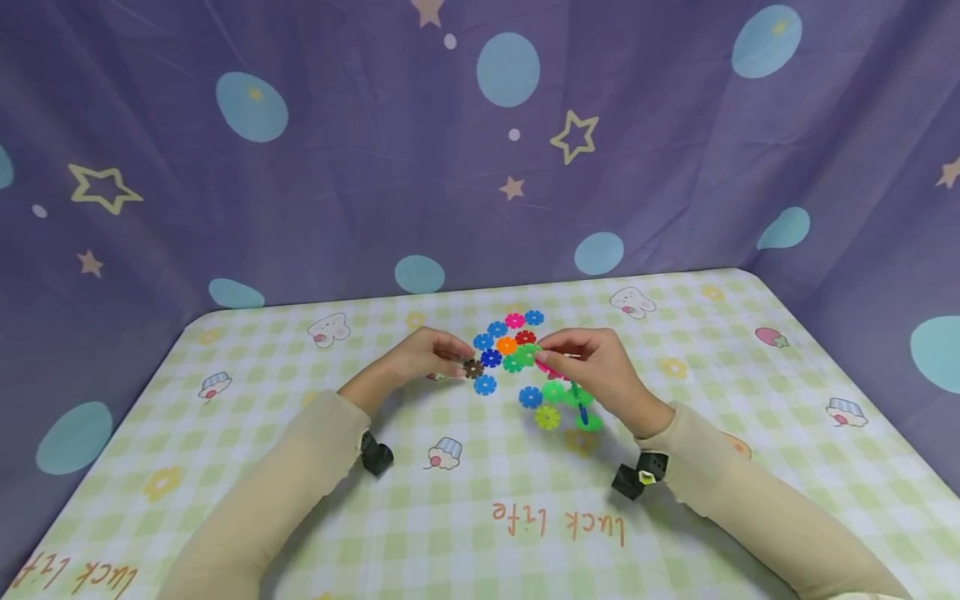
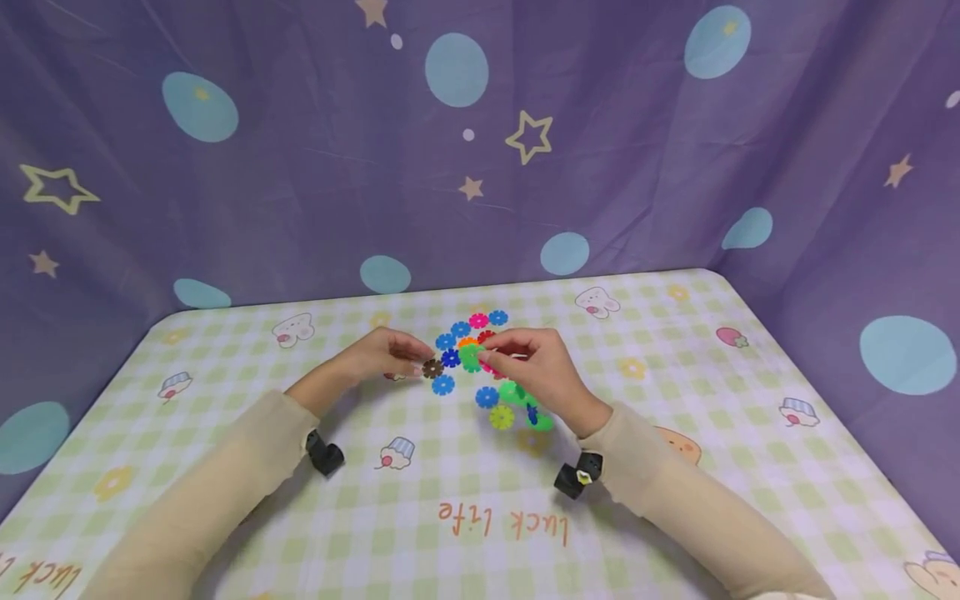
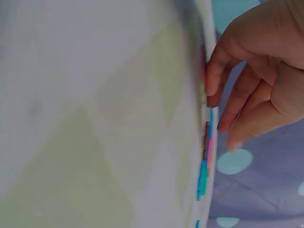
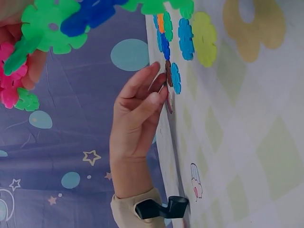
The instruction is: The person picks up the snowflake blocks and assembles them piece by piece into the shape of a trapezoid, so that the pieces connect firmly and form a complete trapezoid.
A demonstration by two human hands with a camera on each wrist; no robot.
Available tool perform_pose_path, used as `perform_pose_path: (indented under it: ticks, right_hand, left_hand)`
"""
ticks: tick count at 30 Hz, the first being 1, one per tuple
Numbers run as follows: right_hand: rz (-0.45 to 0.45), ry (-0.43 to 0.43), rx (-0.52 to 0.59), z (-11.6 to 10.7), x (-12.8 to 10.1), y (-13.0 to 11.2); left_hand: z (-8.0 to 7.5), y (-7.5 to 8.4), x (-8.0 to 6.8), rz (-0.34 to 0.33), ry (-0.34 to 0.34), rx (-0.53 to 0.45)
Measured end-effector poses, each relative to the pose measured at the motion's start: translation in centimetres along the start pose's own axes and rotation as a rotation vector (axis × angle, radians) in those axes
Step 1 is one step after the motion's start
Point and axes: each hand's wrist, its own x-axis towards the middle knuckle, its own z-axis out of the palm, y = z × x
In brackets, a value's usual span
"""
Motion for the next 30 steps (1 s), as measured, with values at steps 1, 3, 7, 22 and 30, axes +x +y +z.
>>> perform_pose_path:
  ticks: [1, 3, 7, 22, 30]
  right_hand:
    - [-0.009, -0.001, 0.008, 0.0, 0.0, 0.0]
    - [-0.022, -0.001, 0.026, 0.0, 0.1, 0.1]
    - [-0.021, -0.003, 0.054, 0.1, 0.1, 0.2]
    - [-0.017, 0.007, 0.057, 0.2, 0.3, 0.4]
    - [-0.021, 0.015, 0.035, -0.1, 0.4, 0.6]
  left_hand:
    - [0.0, -0.2, 0.2, 0.005, -0.009, 0.017]
    - [0.1, -0.4, 0.6, 0.013, -0.02, 0.043]
    - [0.2, -0.8, 1.1, 0.032, -0.036, 0.087]
    - [0.2, -1.4, 1.5, 0.135, -0.03, 0.148]
    - [0.1, -1.2, 1.2, 0.24, -0.039, 0.302]
